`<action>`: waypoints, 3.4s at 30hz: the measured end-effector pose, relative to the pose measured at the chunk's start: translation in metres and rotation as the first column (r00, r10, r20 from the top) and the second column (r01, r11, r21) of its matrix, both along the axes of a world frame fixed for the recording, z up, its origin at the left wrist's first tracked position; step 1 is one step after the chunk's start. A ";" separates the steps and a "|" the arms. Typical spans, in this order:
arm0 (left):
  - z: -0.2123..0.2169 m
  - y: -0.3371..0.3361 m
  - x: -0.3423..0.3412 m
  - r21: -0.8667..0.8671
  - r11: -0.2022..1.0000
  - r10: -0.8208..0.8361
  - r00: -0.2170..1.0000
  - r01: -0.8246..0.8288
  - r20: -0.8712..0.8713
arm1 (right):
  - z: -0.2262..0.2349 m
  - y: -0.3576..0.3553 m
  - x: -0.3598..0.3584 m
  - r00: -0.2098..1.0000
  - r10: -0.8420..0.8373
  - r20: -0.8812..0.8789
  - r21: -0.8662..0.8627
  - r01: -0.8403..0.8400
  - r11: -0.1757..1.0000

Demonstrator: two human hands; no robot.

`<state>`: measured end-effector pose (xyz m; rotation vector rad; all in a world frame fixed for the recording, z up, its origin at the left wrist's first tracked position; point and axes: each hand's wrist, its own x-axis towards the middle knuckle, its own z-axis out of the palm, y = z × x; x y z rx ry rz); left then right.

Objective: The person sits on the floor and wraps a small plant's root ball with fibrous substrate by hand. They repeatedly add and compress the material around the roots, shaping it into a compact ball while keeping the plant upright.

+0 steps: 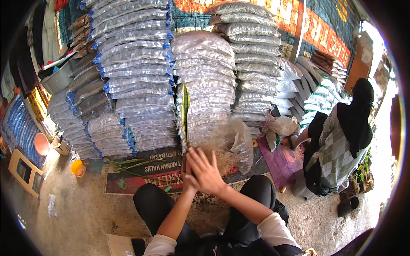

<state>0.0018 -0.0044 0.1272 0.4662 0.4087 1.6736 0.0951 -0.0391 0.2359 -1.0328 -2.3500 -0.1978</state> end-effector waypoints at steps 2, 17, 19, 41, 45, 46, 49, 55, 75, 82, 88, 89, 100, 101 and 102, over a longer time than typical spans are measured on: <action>0.012 -0.007 -0.006 -0.193 0.977 0.056 0.978 -0.096 -0.203 | -0.008 0.018 0.008 0.993 0.004 -0.114 -0.065 -0.011 0.998; 0.049 -0.014 0.002 -0.287 0.958 -0.080 0.971 0.012 -0.224 | -0.063 0.037 0.027 0.304 -0.083 -0.949 -0.279 -0.691 0.667; 0.029 -0.006 0.000 -0.251 0.968 -0.084 0.948 0.005 -0.307 | -0.067 0.036 0.025 0.259 -0.122 -0.958 -0.266 -0.641 0.720; 0.048 -0.002 0.028 0.068 0.996 0.082 0.813 -0.052 -0.577 | -0.042 0.027 0.051 0.425 -0.171 -0.889 -0.352 -0.394 0.849; 0.046 -0.003 0.029 0.036 0.999 0.048 0.844 -0.034 -0.534 | -0.042 0.027 0.054 0.379 -0.162 -0.911 -0.328 -0.427 0.843; 0.048 -0.003 0.031 0.076 0.995 0.091 0.837 -0.059 -0.540 | -0.043 0.028 0.054 0.367 -0.154 -0.917 -0.315 -0.435 0.844; 0.037 -0.006 0.025 -0.039 0.999 -0.011 0.846 -0.012 -0.532 | -0.038 0.026 0.054 0.412 -0.136 -0.901 -0.314 -0.404 0.859; 0.004 -0.002 0.023 0.012 0.999 -0.029 0.894 0.038 -0.448 | -0.049 0.028 0.053 0.442 -0.171 -0.881 -0.352 -0.369 0.860; 0.039 -0.010 0.014 -0.176 0.984 -0.047 0.885 -0.040 -0.463 | -0.014 0.029 0.054 0.843 0.077 -0.532 -0.301 -0.274 0.913; 0.030 -0.011 0.013 -0.224 0.975 -0.070 0.941 -0.006 -0.331 | -0.020 0.032 0.046 0.693 -0.075 -0.717 -0.440 -0.366 0.820; 0.015 -0.003 0.008 -0.277 0.945 -0.225 0.960 0.174 -0.166 | -0.028 0.038 0.043 0.811 -0.086 -0.579 -0.264 -0.087 0.961; 0.012 -0.003 0.005 -0.307 0.929 -0.250 0.963 0.209 -0.100 | -0.026 0.039 0.043 0.796 -0.097 -0.598 -0.228 -0.053 0.972; 0.027 0.007 -0.028 -0.196 0.959 -0.169 0.969 0.204 0.181 | -0.019 0.041 0.084 0.372 -0.132 -0.919 -0.162 -0.050 0.986; 0.024 0.008 -0.028 -0.184 0.959 -0.177 0.962 0.216 0.208 | -0.018 0.036 0.081 0.457 -0.108 -0.883 -0.120 0.003 0.993; 0.025 0.008 -0.029 -0.173 0.958 -0.185 0.954 0.228 0.235 | -0.015 0.032 0.078 0.596 -0.002 -0.803 -0.011 -0.012 1.000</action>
